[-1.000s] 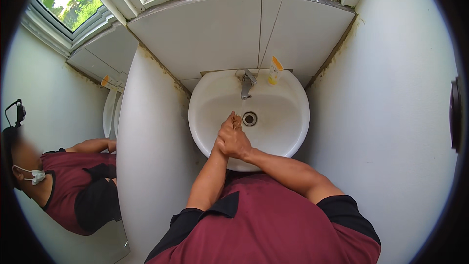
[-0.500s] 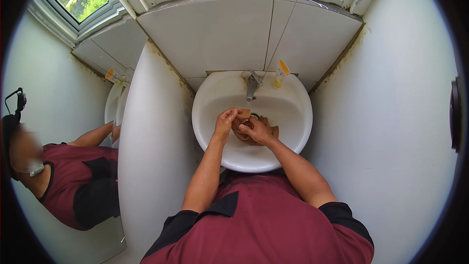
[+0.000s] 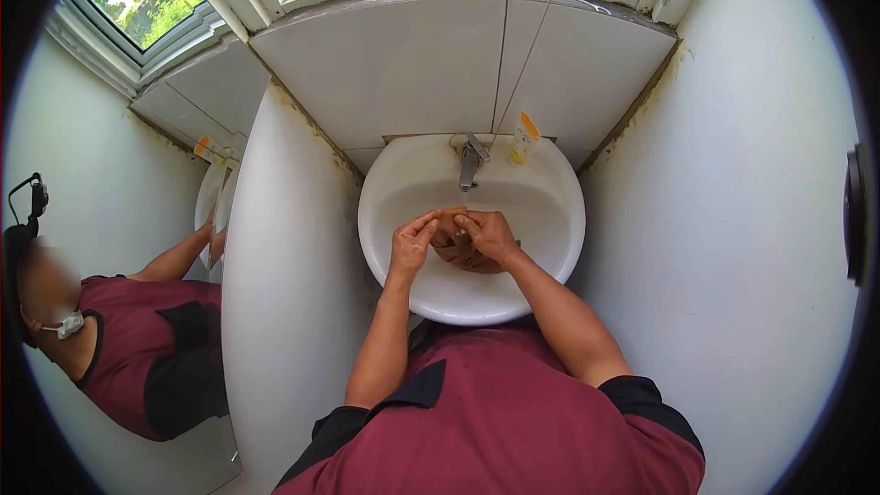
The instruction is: Cleaning a bathroom sink using a cloth.
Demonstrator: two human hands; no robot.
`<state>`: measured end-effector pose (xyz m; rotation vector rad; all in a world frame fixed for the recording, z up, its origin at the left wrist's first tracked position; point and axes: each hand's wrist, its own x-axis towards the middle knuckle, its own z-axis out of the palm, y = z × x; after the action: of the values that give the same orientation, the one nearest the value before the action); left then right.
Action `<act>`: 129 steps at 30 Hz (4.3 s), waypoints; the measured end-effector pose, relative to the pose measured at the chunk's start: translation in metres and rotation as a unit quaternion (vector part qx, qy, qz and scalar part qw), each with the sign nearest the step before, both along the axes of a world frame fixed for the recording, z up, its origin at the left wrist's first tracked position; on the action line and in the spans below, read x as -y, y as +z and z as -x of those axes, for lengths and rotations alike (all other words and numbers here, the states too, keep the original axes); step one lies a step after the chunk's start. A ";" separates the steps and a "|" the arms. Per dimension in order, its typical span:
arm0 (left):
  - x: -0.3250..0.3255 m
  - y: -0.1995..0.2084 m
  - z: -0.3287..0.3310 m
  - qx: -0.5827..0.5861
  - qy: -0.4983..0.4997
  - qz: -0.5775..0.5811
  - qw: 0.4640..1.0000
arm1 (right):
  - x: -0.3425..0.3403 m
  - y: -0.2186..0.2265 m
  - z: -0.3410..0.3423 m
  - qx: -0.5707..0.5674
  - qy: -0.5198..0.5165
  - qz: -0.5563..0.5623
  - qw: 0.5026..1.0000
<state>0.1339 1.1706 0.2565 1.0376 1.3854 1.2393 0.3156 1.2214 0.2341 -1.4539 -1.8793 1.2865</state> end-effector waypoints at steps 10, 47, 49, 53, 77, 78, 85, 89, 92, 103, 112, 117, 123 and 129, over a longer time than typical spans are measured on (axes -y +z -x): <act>0.008 -0.006 0.025 0.147 0.028 -0.028 0.988 | -0.007 0.018 -0.010 -0.274 -0.051 0.056 0.959; -0.044 -0.033 0.037 0.048 -0.112 0.164 0.979 | -0.019 -0.026 -0.033 -0.063 -0.167 0.154 0.972; -0.052 -0.049 0.033 0.058 -0.091 0.173 0.979 | -0.018 -0.037 -0.034 -0.103 -0.198 0.114 0.968; -0.074 -0.087 -0.007 0.176 -0.035 0.189 0.965 | 0.006 -0.040 -0.010 -0.201 -0.277 0.075 0.937; -0.081 -0.067 -0.038 0.333 -0.066 0.320 0.885 | -0.013 0.001 0.044 0.165 -0.261 -0.104 0.946; -0.081 -0.073 -0.042 0.378 -0.090 0.320 0.864 | -0.019 0.000 0.042 0.198 -0.326 -0.084 0.921; -0.118 -0.170 -0.039 0.336 0.002 0.305 0.891 | 0.023 -0.011 0.082 0.135 -0.160 -0.223 0.952; -0.092 -0.146 -0.043 0.407 0.025 0.356 0.841 | -0.005 -0.014 0.064 0.163 -0.237 -0.135 0.948; -0.055 -0.099 -0.037 0.136 -0.160 0.232 0.950 | -0.037 -0.023 0.029 0.195 -0.290 -0.030 0.937; -0.062 -0.051 0.083 -0.078 0.062 0.092 0.991 | -0.012 -0.013 -0.048 0.261 0.183 0.013 0.948; -0.053 -0.072 0.001 -0.063 -0.096 -0.047 0.992 | -0.005 -0.053 0.036 -0.181 0.052 -0.212 0.959; -0.024 -0.033 0.011 0.035 0.077 0.099 0.992 | -0.017 -0.053 0.046 0.013 -0.086 -0.049 0.995; 0.007 0.005 0.010 0.499 0.130 0.449 0.730 | 0.007 -0.004 0.061 -0.080 0.019 -0.319 0.944; 0.032 -0.053 0.008 0.431 -0.099 0.101 0.891 | 0.072 0.053 0.079 -0.159 0.158 -0.416 0.881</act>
<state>0.1257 1.1382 0.2036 0.3647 0.6669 1.1534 0.2362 1.1498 0.2875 -0.4732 -2.0821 0.6064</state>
